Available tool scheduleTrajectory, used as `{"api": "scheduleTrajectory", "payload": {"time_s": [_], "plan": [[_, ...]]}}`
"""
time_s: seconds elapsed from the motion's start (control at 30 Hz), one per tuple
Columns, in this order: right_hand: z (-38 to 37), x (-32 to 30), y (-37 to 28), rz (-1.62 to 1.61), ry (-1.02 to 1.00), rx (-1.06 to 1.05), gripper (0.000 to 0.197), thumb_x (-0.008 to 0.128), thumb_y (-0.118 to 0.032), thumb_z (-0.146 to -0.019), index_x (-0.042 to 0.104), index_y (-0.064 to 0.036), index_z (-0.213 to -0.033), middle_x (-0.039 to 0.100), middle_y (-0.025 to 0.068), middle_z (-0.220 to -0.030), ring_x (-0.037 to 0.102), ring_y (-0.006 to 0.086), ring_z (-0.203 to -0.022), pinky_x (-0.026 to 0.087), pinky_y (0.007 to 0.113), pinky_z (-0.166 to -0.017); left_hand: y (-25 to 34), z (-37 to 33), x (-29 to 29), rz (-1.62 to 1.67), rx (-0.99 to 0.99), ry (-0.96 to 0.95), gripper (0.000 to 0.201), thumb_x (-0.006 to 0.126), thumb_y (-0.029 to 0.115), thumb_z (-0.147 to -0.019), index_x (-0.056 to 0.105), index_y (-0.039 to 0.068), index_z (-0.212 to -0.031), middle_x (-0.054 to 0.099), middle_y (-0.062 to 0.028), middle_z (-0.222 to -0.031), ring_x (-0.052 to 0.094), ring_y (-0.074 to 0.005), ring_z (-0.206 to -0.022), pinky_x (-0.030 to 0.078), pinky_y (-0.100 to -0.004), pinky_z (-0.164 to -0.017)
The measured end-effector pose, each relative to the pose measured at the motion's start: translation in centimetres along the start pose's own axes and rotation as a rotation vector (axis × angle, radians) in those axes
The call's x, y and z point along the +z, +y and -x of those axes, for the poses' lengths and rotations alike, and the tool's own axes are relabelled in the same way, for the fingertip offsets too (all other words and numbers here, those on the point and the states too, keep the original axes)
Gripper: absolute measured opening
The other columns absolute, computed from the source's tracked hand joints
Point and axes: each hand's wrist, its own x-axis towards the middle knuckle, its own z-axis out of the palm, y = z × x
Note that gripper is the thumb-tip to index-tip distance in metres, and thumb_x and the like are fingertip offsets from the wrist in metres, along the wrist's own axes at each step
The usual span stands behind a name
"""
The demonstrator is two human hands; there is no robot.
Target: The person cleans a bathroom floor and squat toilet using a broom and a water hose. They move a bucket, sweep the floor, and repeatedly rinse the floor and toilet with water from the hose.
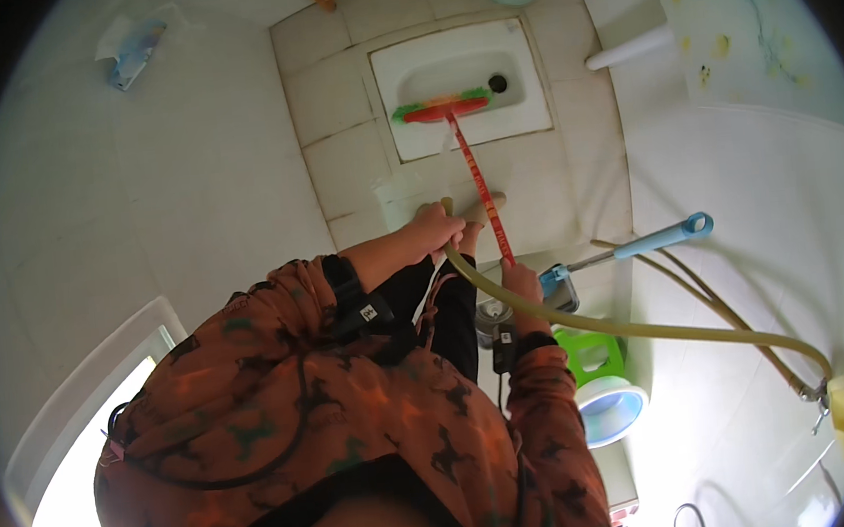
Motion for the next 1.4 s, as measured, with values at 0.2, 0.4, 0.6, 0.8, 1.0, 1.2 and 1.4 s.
{"api": "scheduleTrajectory", "payload": {"time_s": [0.2, 0.4, 0.6, 0.8, 1.0, 1.2, 1.4], "plan": [[12.8, 1.9, 4.8, -0.115, -0.152, 0.454, 0.057, 0.034, -0.050, -0.081, 0.054, 0.0014, -0.094, 0.055, 0.0275, -0.088, 0.055, 0.0367, -0.088, 0.042, 0.044, -0.075, 0.8, -0.1, 0.0, -0.005, 0.025, -0.093, 0.021, 0.049, 0.013, -0.073, 0.050, -0.001, -0.057, 0.050, -0.0091, -0.051, 0.045, -0.0135, -0.040, 0.027, -0.0248, -0.031], [7.8, 5.1, 2.0, -0.144, -0.048, 0.162, 0.046, 0.033, -0.043, -0.083, 0.055, -0.0039, -0.092, 0.057, 0.0224, -0.087, 0.055, 0.0366, -0.084, 0.043, 0.046, -0.073, 1.1, 2.8, 0.6, -0.052, 0.050, -0.062, 0.021, 0.049, 0.013, -0.074, 0.049, 0.000, -0.057, 0.048, -0.0084, -0.050, 0.040, -0.0124, -0.038, 0.024, -0.0247, -0.032], [4.7, -1.7, 7.0, -0.284, -0.049, 0.142, 0.028, 0.033, -0.027, -0.087, 0.046, -0.0065, -0.100, 0.057, 0.0171, -0.071, 0.057, 0.0332, -0.068, 0.045, 0.042, -0.055, 3.4, 2.9, 3.0, -0.097, 0.077, -0.128, 0.018, 0.049, 0.012, -0.073, 0.045, 0.004, -0.058, 0.046, -0.0040, -0.052, 0.041, -0.0116, -0.041, 0.027, -0.0243, -0.035], [3.2, -4.8, 10.8, -1.059, -0.088, 0.513, 0.033, 0.037, -0.035, -0.086, 0.045, -0.0030, -0.088, 0.050, 0.0090, -0.052, 0.049, 0.0243, -0.035, 0.039, 0.036, -0.032, 11.5, -2.7, 4.5, -0.355, 0.235, -0.093, 0.018, 0.051, 0.015, -0.073, 0.045, 0.006, -0.058, 0.046, -0.0031, -0.051, 0.042, -0.0111, -0.040, 0.029, -0.0240, -0.035], [-3.3, -12.1, 7.9, -1.425, -0.004, 0.310, 0.020, 0.049, -0.023, -0.082, 0.042, -0.0071, -0.070, 0.043, 0.0039, -0.052, 0.041, 0.0169, -0.035, 0.037, 0.028, -0.033, 23.2, -11.1, 5.7, -0.401, 0.247, -0.184, 0.020, 0.052, 0.016, -0.070, 0.045, 0.003, -0.058, 0.047, -0.0051, -0.048, 0.044, -0.0136, -0.040, 0.031, -0.0262, -0.035], [-9.6, -23.3, 9.5, -0.834, 0.166, 0.410, 0.030, 0.045, -0.029, -0.082, 0.046, -0.0021, -0.070, 0.050, 0.0130, -0.050, 0.053, 0.0300, -0.048, 0.042, 0.038, -0.041, 30.6, -18.5, 7.3, -0.496, 0.259, -0.258, 0.019, 0.054, 0.015, -0.071, 0.046, -0.001, -0.065, 0.048, -0.0072, -0.052, 0.048, -0.0156, -0.043, 0.034, -0.0285, -0.035], [-12.6, -22.9, 6.6, -1.118, -0.199, 0.531, 0.046, 0.040, -0.042, -0.082, 0.050, -0.0019, -0.061, 0.052, 0.0152, -0.050, 0.052, 0.0270, -0.040, 0.043, 0.037, -0.038, 33.7, -23.7, 8.8, -0.596, 0.280, -0.333, 0.029, 0.055, 0.020, -0.072, 0.044, -0.005, -0.082, 0.053, -0.0118, -0.061, 0.053, -0.0190, -0.048, 0.042, -0.0303, -0.042]]}}
